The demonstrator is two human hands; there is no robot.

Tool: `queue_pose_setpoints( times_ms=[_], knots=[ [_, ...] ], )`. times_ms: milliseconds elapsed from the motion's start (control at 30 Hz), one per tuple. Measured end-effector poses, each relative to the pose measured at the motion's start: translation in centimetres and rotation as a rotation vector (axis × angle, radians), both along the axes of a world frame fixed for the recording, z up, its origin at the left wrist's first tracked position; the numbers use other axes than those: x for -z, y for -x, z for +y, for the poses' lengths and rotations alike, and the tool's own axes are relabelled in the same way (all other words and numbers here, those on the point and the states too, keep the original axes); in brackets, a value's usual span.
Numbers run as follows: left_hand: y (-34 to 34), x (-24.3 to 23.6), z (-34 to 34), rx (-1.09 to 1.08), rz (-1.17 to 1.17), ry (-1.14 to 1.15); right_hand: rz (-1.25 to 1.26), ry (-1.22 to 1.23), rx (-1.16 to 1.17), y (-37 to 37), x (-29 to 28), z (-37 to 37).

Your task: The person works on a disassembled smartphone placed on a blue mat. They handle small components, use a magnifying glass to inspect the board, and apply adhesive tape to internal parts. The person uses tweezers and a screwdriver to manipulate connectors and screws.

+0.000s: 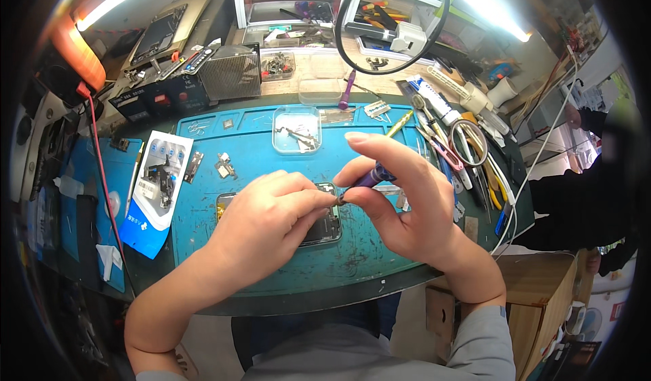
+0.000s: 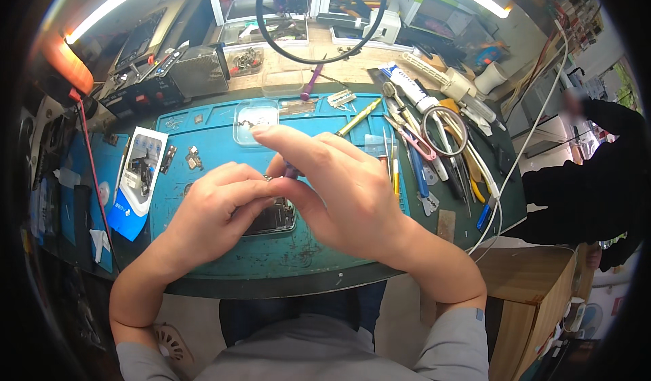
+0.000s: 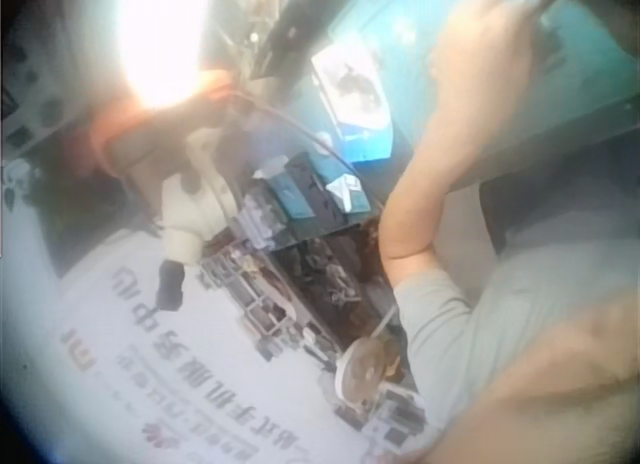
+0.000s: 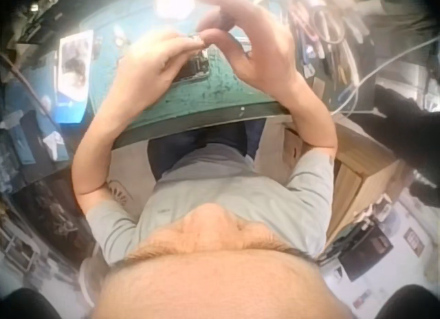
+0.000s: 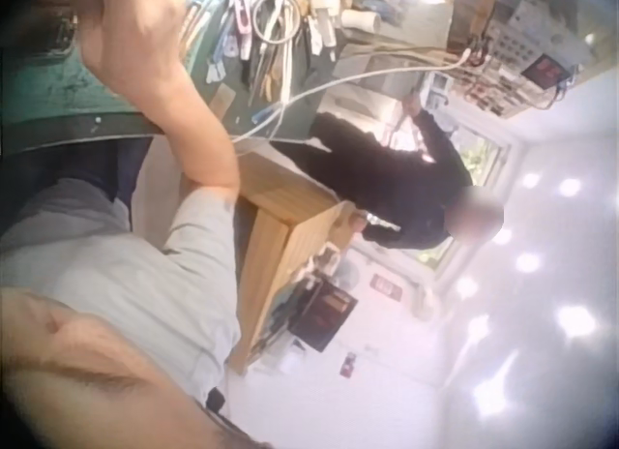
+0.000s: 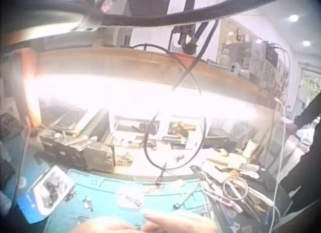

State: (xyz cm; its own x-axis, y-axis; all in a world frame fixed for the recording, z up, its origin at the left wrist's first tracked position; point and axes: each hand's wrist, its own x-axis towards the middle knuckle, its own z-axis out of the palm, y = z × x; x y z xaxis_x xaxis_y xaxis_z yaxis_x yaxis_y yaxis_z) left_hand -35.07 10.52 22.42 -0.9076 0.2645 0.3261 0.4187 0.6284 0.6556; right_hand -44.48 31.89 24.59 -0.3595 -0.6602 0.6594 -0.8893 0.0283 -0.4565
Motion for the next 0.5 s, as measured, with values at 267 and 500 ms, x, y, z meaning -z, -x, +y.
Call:
queue_pose_setpoints(
  times_ms=[267,500],
  knots=[
    [0.5,-0.5,-0.4,-0.219,0.092,0.048,-0.268,-0.146,0.535,1.0,-2.0,1.4],
    [0.8,-0.8,-0.3,-0.252,0.101,0.075,-0.063,-0.486,0.639,3.8,1.4,3.2]
  ],
)
